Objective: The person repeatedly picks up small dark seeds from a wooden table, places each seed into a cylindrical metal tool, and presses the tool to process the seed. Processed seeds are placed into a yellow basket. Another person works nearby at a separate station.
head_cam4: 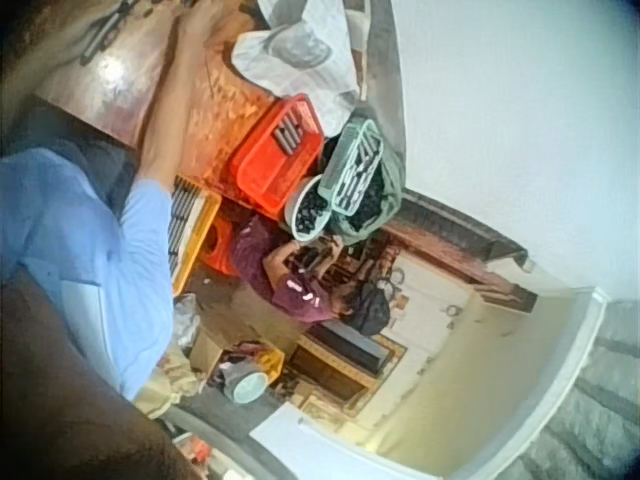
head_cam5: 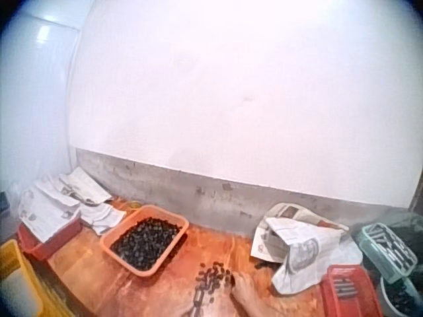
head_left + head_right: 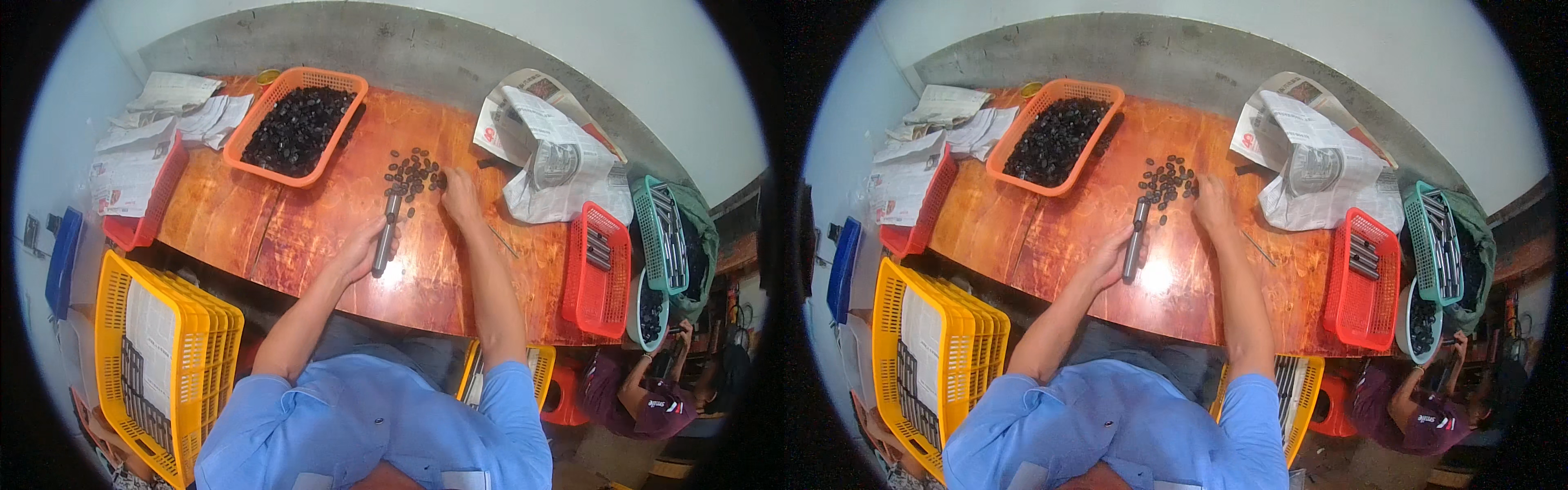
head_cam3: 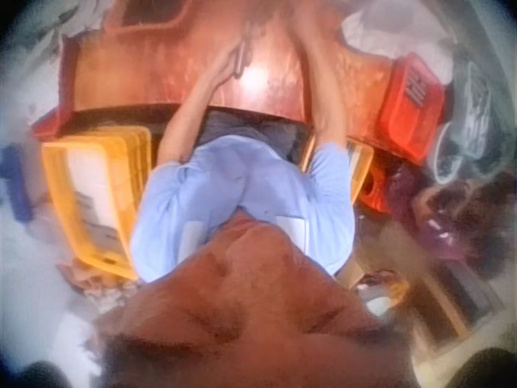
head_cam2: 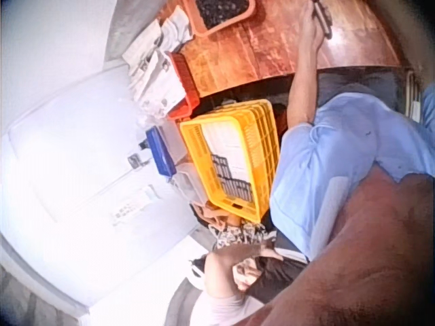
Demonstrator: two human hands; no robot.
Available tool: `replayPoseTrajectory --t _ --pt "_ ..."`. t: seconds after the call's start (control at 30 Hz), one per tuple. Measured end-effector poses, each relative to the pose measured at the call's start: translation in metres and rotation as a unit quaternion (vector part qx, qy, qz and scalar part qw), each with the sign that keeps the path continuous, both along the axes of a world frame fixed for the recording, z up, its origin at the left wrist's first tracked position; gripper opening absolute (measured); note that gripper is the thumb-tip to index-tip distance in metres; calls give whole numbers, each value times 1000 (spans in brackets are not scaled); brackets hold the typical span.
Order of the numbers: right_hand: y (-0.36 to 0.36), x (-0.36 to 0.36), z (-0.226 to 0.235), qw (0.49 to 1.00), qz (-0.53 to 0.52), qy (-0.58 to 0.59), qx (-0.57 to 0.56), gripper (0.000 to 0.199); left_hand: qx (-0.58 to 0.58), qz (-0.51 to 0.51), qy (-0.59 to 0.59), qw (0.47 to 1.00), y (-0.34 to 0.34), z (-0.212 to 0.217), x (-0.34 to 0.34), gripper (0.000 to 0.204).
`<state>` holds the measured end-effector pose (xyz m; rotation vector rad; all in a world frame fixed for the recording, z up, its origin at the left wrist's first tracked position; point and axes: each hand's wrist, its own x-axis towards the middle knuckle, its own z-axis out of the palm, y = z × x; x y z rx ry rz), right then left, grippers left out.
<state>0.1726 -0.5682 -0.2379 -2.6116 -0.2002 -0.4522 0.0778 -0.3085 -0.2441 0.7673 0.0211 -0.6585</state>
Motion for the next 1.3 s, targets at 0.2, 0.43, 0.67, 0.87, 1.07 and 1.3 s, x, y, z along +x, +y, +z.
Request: replayPoseTrajectory --t 0.2,0.43,0.67,0.87,1.07,1.3 --pt "13 -38 0 999 -3 -8 47 34 -7 -4 -25 1000 0 -4 0 43" --pt "6 -50 3 976 -25 54 211 32 -14 16 -14 1000 0 1 -5 38" --pt "18 -50 10 996 -14 -10 90 24 -8 26 -15 1000 2 -1 -4 37" --pt "14 -53 10 1000 -21 14 -6 21 -18 24 -23 999 2 -1 -4 35" --pt "3 -72 14 996 54 59 38 19 -9 23 -32 999 0 -4 -2 35" --pt "-1 -72 3 988 -18 44 145 23 -27 13 -31 999 0 1 -1 34"
